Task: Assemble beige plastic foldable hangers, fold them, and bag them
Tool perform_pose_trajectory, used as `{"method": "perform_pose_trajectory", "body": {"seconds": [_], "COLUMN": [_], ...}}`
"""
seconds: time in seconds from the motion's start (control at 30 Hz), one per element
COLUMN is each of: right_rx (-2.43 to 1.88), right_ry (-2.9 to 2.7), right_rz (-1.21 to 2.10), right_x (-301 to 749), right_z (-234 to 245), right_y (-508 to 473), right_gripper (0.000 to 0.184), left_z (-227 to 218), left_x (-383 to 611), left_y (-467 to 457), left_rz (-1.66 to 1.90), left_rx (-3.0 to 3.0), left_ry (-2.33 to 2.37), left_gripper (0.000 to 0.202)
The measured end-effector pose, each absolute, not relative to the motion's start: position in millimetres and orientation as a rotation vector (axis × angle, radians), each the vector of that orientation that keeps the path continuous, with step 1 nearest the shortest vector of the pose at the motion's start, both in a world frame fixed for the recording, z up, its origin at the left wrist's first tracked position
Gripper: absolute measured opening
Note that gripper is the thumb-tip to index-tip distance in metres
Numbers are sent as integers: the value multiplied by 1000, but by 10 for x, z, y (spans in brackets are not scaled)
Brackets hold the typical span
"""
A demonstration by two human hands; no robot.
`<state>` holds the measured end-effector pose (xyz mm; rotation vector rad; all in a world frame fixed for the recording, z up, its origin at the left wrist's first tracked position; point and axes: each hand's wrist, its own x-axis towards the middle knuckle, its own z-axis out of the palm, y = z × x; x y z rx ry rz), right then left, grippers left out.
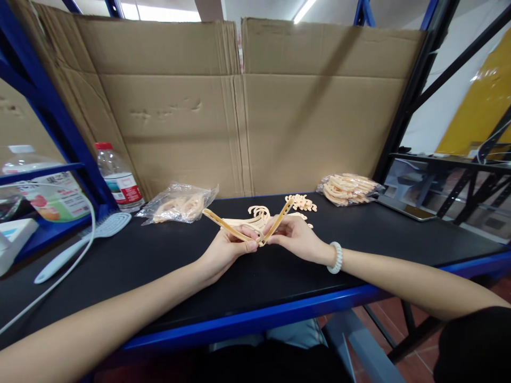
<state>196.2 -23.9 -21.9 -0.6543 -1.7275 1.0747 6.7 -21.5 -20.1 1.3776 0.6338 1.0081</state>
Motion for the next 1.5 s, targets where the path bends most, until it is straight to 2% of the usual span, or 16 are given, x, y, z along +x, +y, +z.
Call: {"method": "perform_pose_trajectory", "body": {"seconds": [0.6, 0.87, 0.97, 1.13, 1.27, 1.43, 1.5], "right_rx": [-676, -726, -785, -953, -987, -1020, -1043], "right_ry": [-1682, -1739, -1908, -2297, -2494, -2672, -2704], "right_rz": [1132, 1312, 1239, 911, 690, 403, 322], "right_x": [1940, 2334, 2672, 2995, 2986, 2954, 2953], "right_z": [-253, 33, 150, 254, 249, 206, 221], "right_y": [-245, -64, 87, 214, 212, 226, 206], "right_gripper": [26, 27, 21, 20, 19, 10, 10], "left_z": [-240, -158, -93, -19, -39, -111, -128], "left_x": [98, 31, -19, -126, -215, -269, -264], "left_y": [-236, -183, -135, -12, 100, 160, 124], "left_rz": [1081, 1082, 1091, 1123, 1192, 1518, 1493], "left_rx": [1298, 1068, 994, 942, 1150, 1448, 1679], "left_ry": [755, 773, 809, 859, 976, 1205, 1260], "left_gripper": [22, 15, 5, 12, 10, 11, 11]}}
